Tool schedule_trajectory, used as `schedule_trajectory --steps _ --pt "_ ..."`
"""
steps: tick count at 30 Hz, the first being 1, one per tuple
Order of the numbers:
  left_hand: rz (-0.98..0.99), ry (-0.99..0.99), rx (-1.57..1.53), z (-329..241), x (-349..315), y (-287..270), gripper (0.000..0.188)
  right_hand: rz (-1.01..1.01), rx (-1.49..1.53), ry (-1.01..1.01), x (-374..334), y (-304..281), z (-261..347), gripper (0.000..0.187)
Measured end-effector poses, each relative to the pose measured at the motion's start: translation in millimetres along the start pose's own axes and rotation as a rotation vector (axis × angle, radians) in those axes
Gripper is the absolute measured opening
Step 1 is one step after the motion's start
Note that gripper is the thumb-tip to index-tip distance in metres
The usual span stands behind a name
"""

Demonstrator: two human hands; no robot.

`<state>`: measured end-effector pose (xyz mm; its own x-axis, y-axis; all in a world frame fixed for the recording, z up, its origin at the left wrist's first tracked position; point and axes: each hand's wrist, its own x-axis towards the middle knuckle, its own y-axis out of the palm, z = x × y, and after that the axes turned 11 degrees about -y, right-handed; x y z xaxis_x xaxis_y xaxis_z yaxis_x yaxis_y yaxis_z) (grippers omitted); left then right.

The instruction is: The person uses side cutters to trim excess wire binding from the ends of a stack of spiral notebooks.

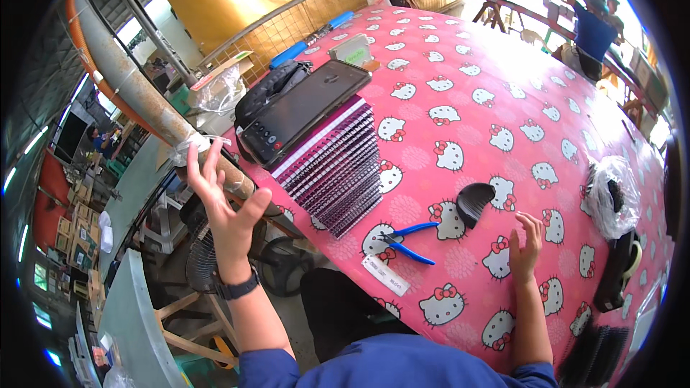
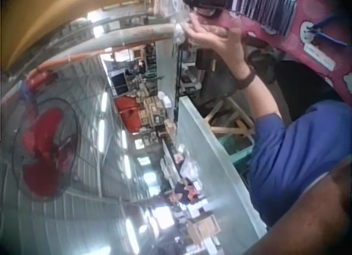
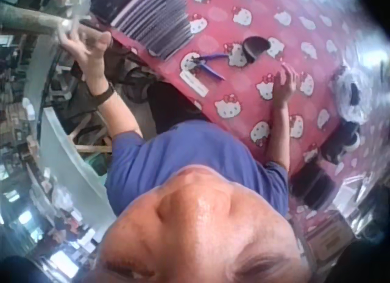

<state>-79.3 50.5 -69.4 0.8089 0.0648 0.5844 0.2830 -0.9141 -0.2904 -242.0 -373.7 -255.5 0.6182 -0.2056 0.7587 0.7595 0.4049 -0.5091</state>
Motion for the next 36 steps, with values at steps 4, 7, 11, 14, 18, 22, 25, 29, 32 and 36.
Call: schedule_trajectory --steps 4,7,11,14,18,22,25,29,32,36 --pt "0.175 -0.035 0.034 -21.7 27.3 10.0 0.109 0.056 0.053 -0.01 3.4 5.9 1.6 0.023" --pt "0.276 -0.047 0.076 -29.9 39.2 14.5 0.106 0.053 0.055 -0.007 2.1 5.7 2.3 0.023" --pt "0.352 -0.113 -0.079 -36.2 46.1 26.2 0.101 0.031 0.082 0.071 1.3 2.6 0.3 0.024" --pt "0.361 -0.057 -0.024 -26.5 52.2 42.6 0.101 0.045 0.058 0.056 -2.3 -5.2 -11.0 0.027" --pt "0.229 0.026 0.106 -10.3 47.0 13.5 0.106 0.064 0.106 -0.027 5.9 6.5 2.0 0.027" --pt "-0.13 0.016 -0.237 22.0 18.5 -28.7 0.074 0.298 0.337 -0.214 22.5 41.4 68.5 0.034" --pt "-0.021 0.033 -0.107 88.6 -18.2 -6.1 0.053 0.657 0.257 -0.297 17.9 66.6 91.2 0.074" --pt "-0.055 -0.41 -0.446 95.9 -82.0 16.1 0.056 0.901 0.044 -0.344 20.6 83.5 100.4 0.093" --pt "-0.057 -0.462 -0.43 97.3 -94.8 -9.7 0.056 0.954 0.054 -0.361 34.5 93.2 111.6 0.081" --pt "0.017 -0.33 -0.446 84.2 -66.0 -8.2 0.057 1.025 0.216 -0.243 56.2 93.0 119.6 0.057"
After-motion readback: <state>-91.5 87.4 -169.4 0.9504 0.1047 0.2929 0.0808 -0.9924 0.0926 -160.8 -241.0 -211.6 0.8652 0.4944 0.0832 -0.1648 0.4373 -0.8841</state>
